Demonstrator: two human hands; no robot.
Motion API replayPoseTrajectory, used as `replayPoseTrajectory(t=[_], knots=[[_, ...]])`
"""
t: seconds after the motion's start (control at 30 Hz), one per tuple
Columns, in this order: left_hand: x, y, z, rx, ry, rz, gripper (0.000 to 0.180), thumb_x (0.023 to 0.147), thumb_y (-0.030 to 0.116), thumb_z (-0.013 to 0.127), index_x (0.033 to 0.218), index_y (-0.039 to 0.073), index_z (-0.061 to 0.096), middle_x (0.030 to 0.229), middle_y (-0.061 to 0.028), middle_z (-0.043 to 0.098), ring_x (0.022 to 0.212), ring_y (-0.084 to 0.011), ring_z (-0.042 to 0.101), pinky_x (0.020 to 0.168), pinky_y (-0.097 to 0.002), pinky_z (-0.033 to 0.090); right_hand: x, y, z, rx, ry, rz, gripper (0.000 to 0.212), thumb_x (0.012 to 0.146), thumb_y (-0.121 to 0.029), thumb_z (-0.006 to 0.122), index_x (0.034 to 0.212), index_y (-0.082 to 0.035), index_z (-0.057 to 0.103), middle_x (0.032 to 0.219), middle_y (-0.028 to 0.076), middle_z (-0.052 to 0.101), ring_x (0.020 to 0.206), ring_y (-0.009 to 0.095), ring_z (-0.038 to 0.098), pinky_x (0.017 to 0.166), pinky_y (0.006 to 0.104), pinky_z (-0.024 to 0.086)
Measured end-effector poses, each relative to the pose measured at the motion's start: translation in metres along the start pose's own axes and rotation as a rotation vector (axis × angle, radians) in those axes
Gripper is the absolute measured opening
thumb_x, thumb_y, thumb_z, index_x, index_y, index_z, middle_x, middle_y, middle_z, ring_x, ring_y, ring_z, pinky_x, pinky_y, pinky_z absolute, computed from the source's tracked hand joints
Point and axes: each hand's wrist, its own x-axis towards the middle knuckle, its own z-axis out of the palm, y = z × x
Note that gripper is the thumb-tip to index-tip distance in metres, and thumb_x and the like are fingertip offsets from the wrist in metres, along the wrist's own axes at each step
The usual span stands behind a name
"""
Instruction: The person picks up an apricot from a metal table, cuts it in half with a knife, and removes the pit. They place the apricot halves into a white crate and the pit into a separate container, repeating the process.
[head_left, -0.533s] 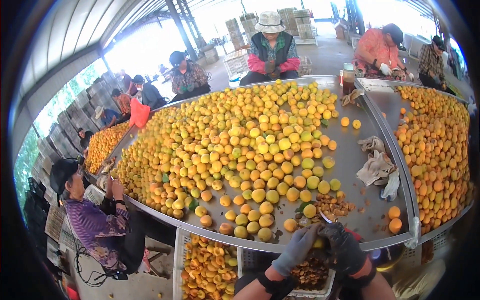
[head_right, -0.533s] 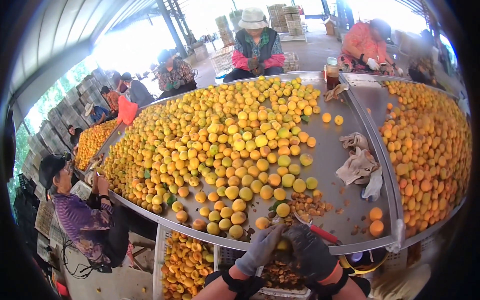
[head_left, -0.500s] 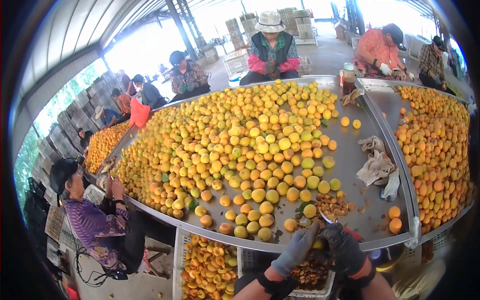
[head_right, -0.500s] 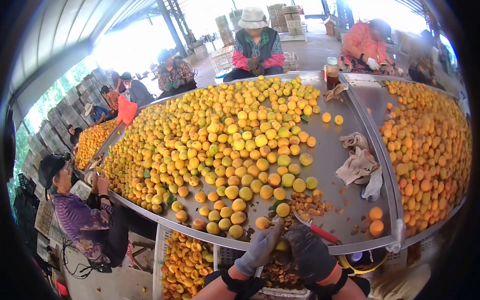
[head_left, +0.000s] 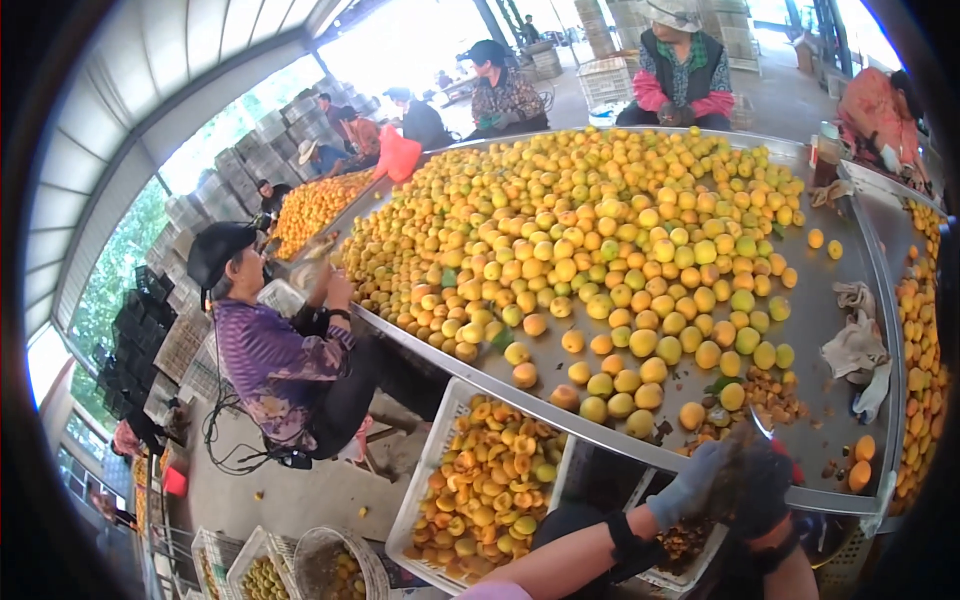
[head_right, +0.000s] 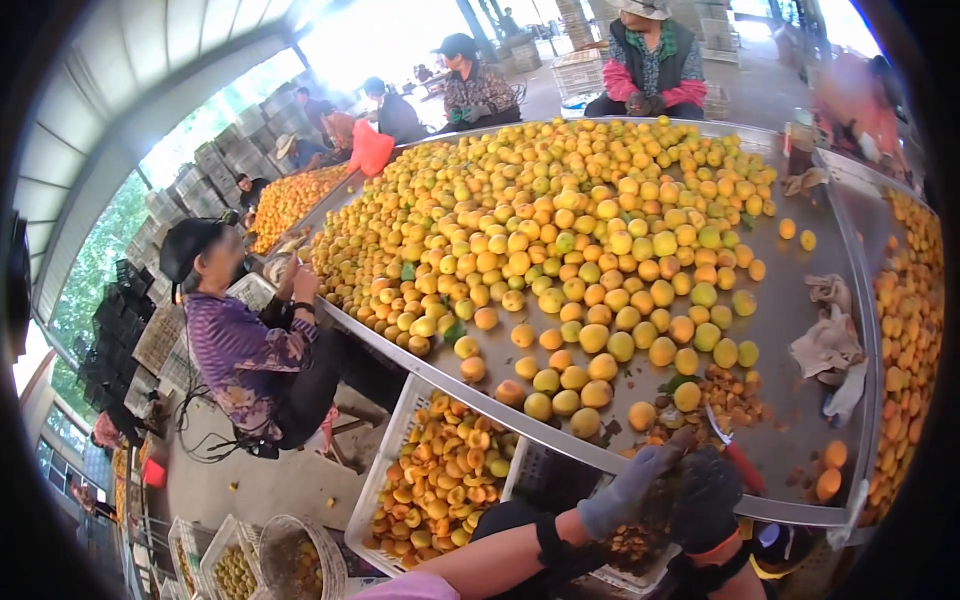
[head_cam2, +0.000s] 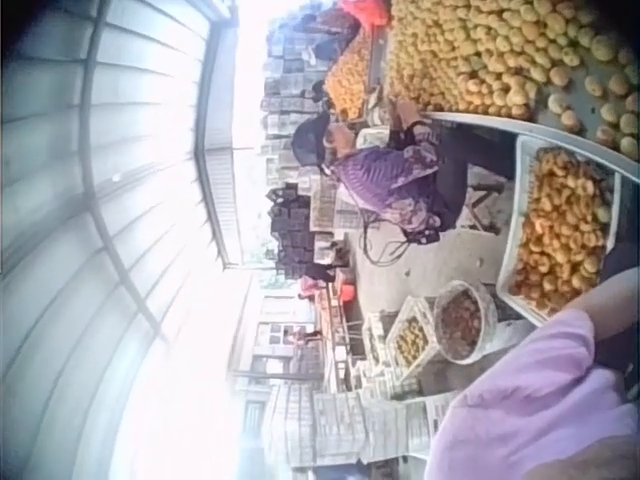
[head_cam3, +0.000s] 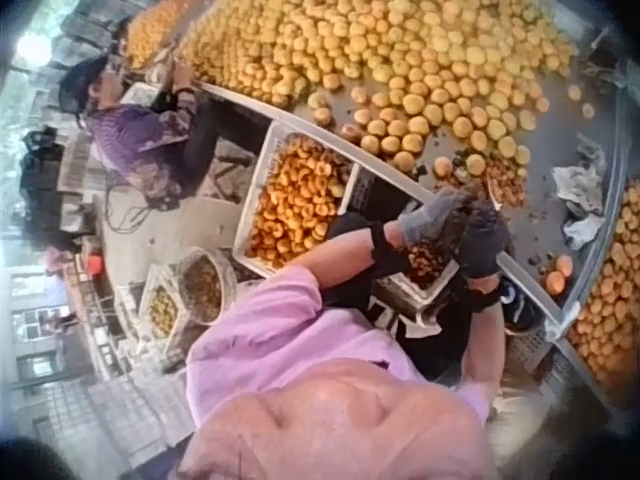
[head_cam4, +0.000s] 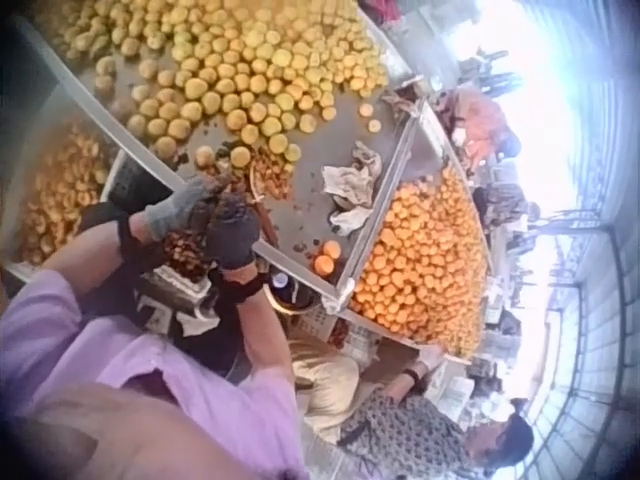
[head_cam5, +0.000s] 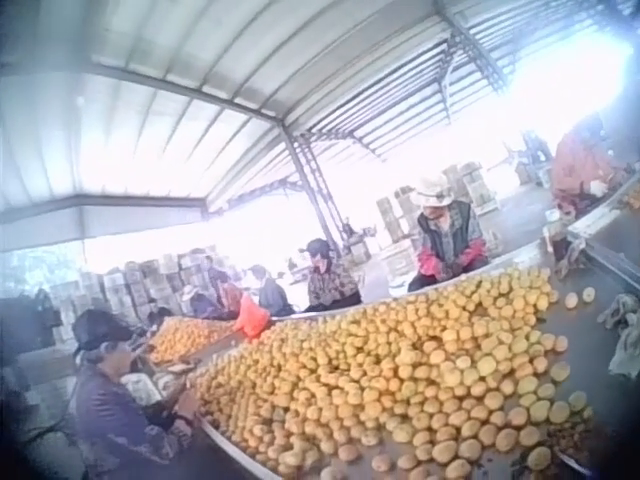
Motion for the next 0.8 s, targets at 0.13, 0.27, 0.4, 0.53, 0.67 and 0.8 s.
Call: replayPoseTrajectory(t=[0.13, 0.27, 0.4, 0.53, 0.67, 0.8], knots=[[0.002, 0.006, 0.009, -0.002, 0.345, 0.175, 0.032, 0.092, 0.031, 0.050, 0.075, 0.005, 0.058, 0.067, 0.0052, 0.051, 0.059, -0.0049, 0.044, 0.053, -0.0233, 0.038, -0.011, 0.004, 0.036, -0.244, 0.197, 0.113, 0.015, 0.090, -0.017, 0.045, 0.090, -0.005, 0.053, 0.073, 0.012, 0.053, 0.070, 0.033, 0.052, 0.058, 0.0422, 0.039], [-0.006, 0.022, 0.021, 0.449, 0.453, 0.272, 0.037, 0.093, 0.033, 0.048, 0.074, 0.004, 0.058, 0.063, 0.0002, 0.052, 0.057, -0.0095, 0.044, 0.053, -0.0267, 0.039, -0.032, 0.007, 0.072, -0.314, 0.133, 0.206, 0.042, 0.090, -0.011, 0.045, 0.124, 0.012, 0.038, 0.114, 0.023, 0.050, 0.100, 0.036, 0.051, 0.085, 0.0478, 0.039], [0.006, 0.018, 0.030, 0.779, 0.638, 0.740, 0.032, 0.094, 0.029, 0.045, 0.079, 0.004, 0.058, 0.065, -0.0154, 0.051, 0.062, -0.0205, 0.055, 0.058, -0.0347, 0.042, -0.005, -0.006, 0.038, 0.153, 0.266, 0.398, 0.036, 0.089, -0.013, 0.048, 0.117, 0.008, 0.047, 0.104, 0.019, 0.056, 0.094, 0.032, 0.055, 0.082, 0.0421, 0.042], [-0.009, 0.033, 0.013, 0.828, 0.485, 0.982, 0.018, 0.089, 0.011, 0.050, 0.098, -0.004, 0.056, 0.081, -0.0117, 0.062, 0.072, -0.0209, 0.062, 0.068, -0.0320, 0.049, 0.029, -0.026, -0.038, 0.676, -0.091, 0.433, 0.026, 0.085, -0.016, 0.057, 0.103, 0.002, 0.055, 0.091, 0.010, 0.060, 0.082, 0.016, 0.056, 0.073, 0.0296, 0.046], [-0.049, 0.082, 0.014, 0.440, 0.475, 0.716, 0.030, 0.093, 0.027, 0.043, 0.092, 0.001, 0.059, 0.076, -0.0058, 0.062, 0.065, -0.0138, 0.059, 0.058, -0.0252, 0.049, 0.031, -0.024, -0.041, 1.163, -0.085, 0.667, 0.030, 0.081, -0.016, 0.061, 0.104, 0.003, 0.058, 0.096, 0.008, 0.061, 0.087, 0.013, 0.056, 0.077, 0.0273, 0.047], [-0.105, 0.121, -0.015, 0.708, 0.637, 0.584, 0.036, 0.091, 0.033, 0.051, 0.093, -0.002, 0.058, 0.072, -0.0053, 0.061, 0.064, -0.0133, 0.060, 0.049, -0.0259, 0.044, 0.037, -0.016, -0.064, 1.078, -0.148, 0.504, 0.037, 0.077, -0.017, 0.057, 0.108, 0.002, 0.059, 0.102, 0.010, 0.060, 0.095, 0.019, 0.057, 0.084, 0.0305, 0.048]])
